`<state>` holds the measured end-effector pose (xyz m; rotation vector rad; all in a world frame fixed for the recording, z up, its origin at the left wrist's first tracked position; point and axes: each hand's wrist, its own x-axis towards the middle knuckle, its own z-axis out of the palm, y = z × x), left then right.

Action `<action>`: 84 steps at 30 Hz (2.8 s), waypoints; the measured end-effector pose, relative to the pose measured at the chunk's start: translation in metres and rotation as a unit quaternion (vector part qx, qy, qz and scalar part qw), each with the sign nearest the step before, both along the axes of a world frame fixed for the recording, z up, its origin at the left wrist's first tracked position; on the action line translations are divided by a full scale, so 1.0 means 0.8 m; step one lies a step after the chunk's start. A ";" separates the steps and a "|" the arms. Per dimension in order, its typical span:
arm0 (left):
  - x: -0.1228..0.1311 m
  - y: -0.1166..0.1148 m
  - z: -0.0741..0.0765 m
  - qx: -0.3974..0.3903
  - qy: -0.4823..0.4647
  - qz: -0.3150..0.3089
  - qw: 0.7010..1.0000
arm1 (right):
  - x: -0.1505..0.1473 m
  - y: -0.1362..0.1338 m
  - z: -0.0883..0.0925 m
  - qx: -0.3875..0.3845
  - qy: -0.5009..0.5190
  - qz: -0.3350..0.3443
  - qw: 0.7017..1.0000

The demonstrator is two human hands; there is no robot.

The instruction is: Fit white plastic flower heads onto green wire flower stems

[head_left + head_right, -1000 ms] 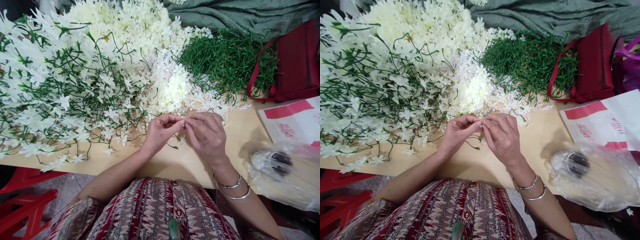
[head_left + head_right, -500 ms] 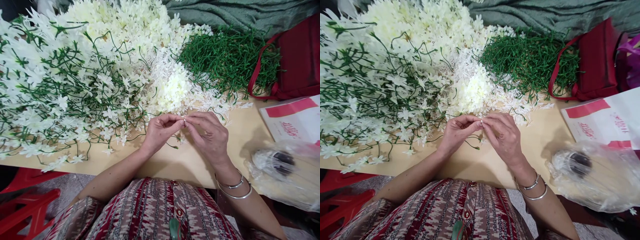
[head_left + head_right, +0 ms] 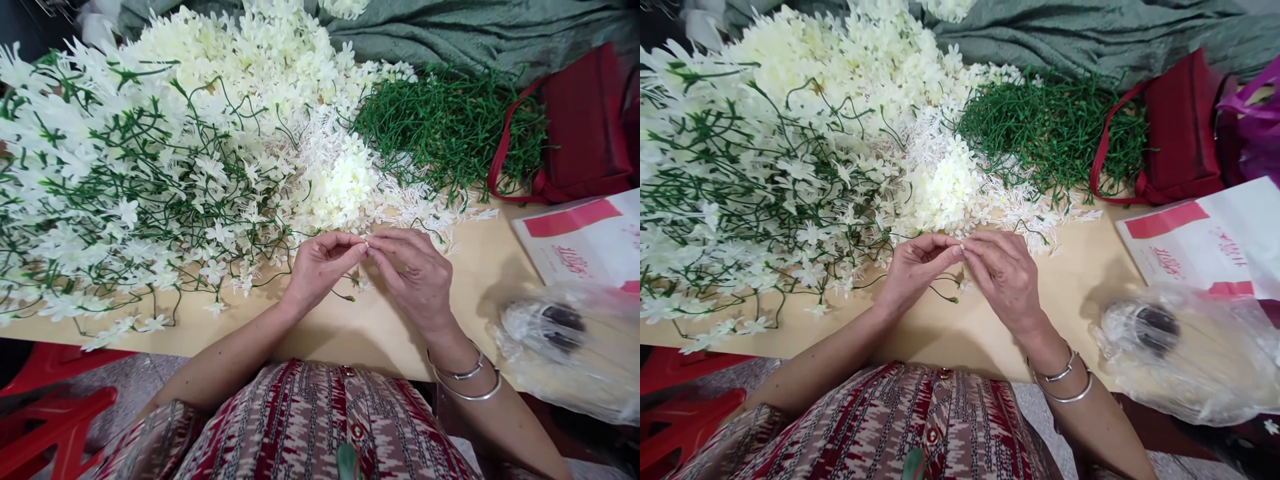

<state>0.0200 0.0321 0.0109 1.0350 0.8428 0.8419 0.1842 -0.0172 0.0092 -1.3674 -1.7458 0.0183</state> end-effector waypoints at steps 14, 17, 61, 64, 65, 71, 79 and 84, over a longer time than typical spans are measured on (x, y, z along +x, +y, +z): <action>0.000 0.000 0.001 0.005 -0.002 -0.001 1.000 | -0.008 -0.003 0.005 -0.064 0.097 0.010 0.993; 0.001 -0.001 0.000 0.031 0.015 0.006 0.999 | -0.009 -0.005 0.005 -0.067 0.120 0.005 0.991; 0.003 -0.011 0.004 0.195 0.102 0.020 0.975 | -0.005 0.000 -0.001 -0.205 0.394 0.007 0.896; 0.004 -0.009 0.000 0.176 0.096 0.038 0.979 | -0.002 0.000 -0.007 -0.211 0.434 -0.016 0.876; 0.004 -0.009 -0.002 0.178 0.096 0.040 0.978 | -0.001 0.000 -0.008 -0.208 0.437 -0.022 0.875; 0.001 -0.006 -0.004 0.141 0.083 0.008 0.986 | 0.000 -0.001 -0.002 -0.208 0.425 -0.028 0.881; 0.003 -0.002 -0.003 0.069 0.011 -0.025 0.997 | -0.004 0.002 0.000 -0.180 0.399 -0.044 0.898; 0.000 -0.001 0.000 0.097 0.027 -0.010 0.995 | 0.005 0.005 -0.005 -0.190 0.402 0.017 0.896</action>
